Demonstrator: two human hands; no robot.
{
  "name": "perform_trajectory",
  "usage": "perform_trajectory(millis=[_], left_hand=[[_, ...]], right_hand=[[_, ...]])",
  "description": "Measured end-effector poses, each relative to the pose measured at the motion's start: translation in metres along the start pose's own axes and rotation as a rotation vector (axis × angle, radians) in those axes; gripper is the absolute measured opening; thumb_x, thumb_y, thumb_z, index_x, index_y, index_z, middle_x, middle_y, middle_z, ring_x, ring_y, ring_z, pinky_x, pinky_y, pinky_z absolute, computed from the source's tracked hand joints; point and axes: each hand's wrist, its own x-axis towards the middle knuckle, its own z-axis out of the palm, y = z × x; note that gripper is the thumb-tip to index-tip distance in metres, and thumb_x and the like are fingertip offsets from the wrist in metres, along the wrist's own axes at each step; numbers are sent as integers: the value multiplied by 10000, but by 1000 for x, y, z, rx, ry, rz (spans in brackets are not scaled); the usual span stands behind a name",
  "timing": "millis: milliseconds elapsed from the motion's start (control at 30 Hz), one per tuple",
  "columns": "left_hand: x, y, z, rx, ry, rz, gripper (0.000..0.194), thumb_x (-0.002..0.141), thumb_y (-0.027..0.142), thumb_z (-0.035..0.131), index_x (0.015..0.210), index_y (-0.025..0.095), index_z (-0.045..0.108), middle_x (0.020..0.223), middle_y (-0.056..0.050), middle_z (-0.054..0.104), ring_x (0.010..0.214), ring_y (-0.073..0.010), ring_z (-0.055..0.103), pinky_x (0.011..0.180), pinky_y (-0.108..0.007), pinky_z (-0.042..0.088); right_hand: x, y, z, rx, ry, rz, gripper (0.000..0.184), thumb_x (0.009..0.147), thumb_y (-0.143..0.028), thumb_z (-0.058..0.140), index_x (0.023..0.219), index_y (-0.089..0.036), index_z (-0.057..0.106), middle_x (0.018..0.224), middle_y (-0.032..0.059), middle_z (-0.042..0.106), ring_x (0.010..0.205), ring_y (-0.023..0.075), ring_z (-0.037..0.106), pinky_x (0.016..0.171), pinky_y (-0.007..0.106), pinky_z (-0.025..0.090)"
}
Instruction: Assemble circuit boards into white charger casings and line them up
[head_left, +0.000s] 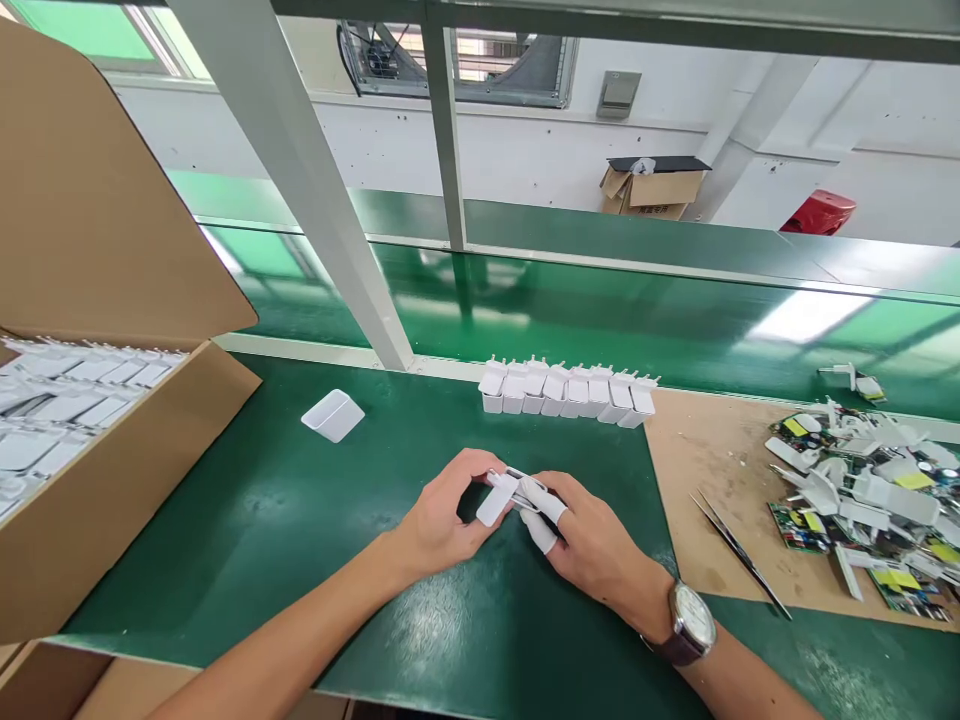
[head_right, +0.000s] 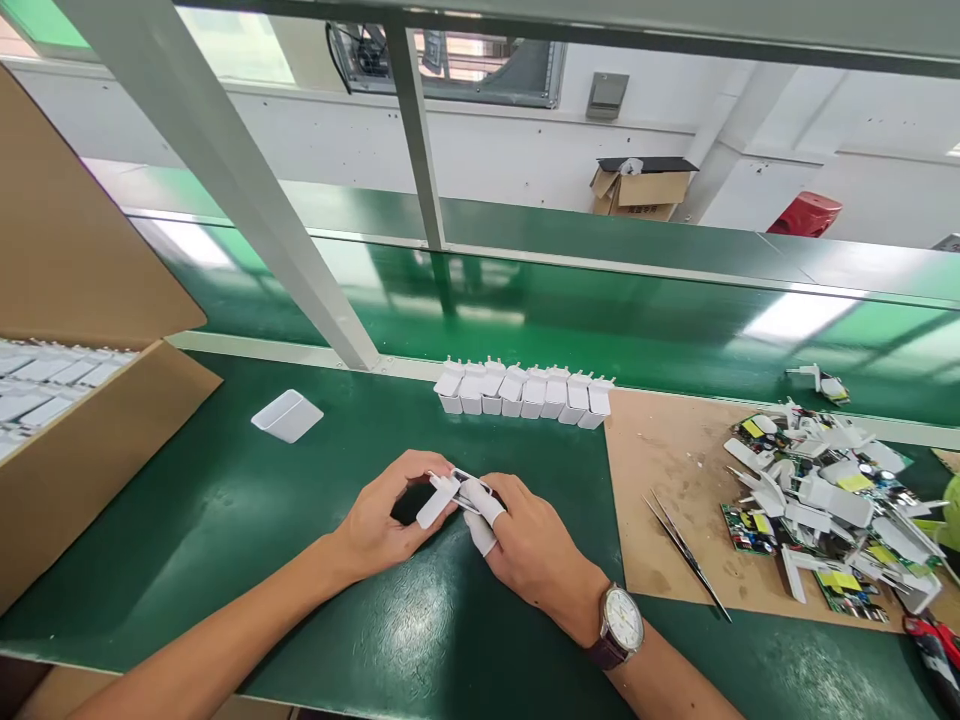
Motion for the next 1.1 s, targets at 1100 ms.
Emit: perform_trajectory(millis=[1100], left_hand=[[-7,2,2,75,-68,28,886,830,489,815,1544,282,334,1396,-148,594,1254,-316,633,1073,-504,547]], right_hand=[[17,-12,-1,1322,60,800,358,861,-499,703,975,-160,730,872,73,719,768,220,679,716,398,605]])
